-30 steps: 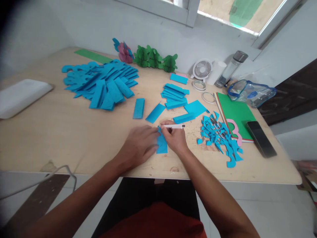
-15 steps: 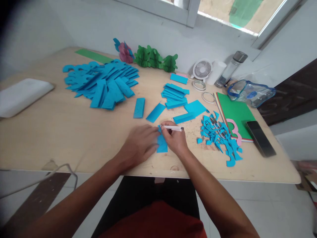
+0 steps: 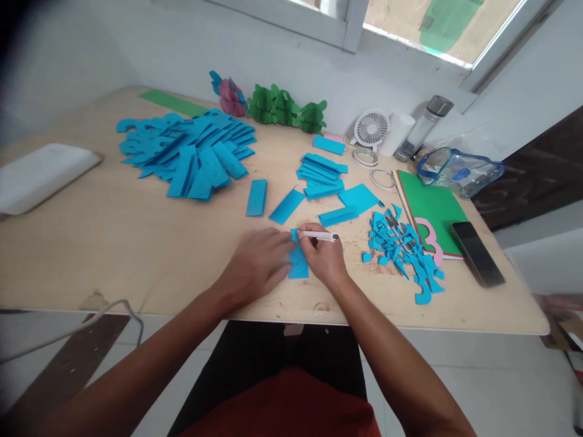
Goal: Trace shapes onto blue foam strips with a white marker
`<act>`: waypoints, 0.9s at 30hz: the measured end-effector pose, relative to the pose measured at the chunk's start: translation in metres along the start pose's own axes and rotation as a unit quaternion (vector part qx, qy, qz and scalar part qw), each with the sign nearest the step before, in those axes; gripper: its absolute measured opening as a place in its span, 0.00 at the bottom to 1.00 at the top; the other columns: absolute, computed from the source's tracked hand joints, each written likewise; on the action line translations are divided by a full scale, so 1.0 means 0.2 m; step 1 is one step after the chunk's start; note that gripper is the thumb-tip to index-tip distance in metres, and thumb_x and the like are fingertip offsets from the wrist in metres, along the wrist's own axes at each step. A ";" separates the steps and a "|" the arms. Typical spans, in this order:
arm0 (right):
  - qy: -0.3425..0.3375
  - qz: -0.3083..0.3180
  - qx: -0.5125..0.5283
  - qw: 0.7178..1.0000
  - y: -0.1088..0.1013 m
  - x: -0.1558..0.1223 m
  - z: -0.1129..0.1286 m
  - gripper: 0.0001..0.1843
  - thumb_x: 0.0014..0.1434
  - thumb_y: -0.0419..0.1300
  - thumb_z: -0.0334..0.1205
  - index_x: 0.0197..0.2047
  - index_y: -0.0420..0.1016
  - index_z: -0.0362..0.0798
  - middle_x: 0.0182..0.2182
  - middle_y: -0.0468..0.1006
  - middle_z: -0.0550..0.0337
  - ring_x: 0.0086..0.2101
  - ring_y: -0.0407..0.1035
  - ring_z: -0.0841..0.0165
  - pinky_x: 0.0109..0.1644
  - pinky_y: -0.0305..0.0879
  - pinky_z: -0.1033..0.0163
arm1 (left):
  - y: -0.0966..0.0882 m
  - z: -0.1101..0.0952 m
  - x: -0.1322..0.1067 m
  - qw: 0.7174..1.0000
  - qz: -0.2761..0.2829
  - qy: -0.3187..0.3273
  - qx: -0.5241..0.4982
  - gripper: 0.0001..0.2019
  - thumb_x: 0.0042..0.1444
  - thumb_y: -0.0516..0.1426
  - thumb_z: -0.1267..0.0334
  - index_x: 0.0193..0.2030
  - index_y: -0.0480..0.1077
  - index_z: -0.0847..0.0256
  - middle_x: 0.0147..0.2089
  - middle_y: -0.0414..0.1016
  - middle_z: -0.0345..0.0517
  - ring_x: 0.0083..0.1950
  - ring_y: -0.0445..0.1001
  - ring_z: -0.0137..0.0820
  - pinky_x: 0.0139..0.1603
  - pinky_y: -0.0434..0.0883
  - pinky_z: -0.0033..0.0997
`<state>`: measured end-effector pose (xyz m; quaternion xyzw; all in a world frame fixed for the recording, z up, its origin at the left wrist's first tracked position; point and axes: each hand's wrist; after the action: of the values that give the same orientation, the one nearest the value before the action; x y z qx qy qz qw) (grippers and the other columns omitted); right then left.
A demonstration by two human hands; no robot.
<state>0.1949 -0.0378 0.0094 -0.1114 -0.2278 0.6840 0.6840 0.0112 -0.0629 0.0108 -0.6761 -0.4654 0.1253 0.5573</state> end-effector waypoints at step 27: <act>0.008 -0.009 0.004 1.000 -0.02 -0.06 0.00 0.09 0.59 0.59 0.44 0.39 0.77 0.51 0.33 0.82 0.58 0.35 0.76 0.63 0.41 0.72 0.59 | 0.00 -0.01 0.01 1.000 0.001 -0.002 0.005 0.16 0.61 0.53 0.61 0.54 0.72 0.60 0.58 0.74 0.53 0.59 0.67 0.47 0.56 0.62 0.51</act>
<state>0.1998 -0.0497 0.0088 -0.1117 -0.2206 0.6783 0.6920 0.0131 -0.0625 0.0113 -0.6736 -0.4654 0.1298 0.5594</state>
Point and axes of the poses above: each hand's wrist, its own x-axis towards the middle knuckle, its own y-axis out of the palm, z = x × y
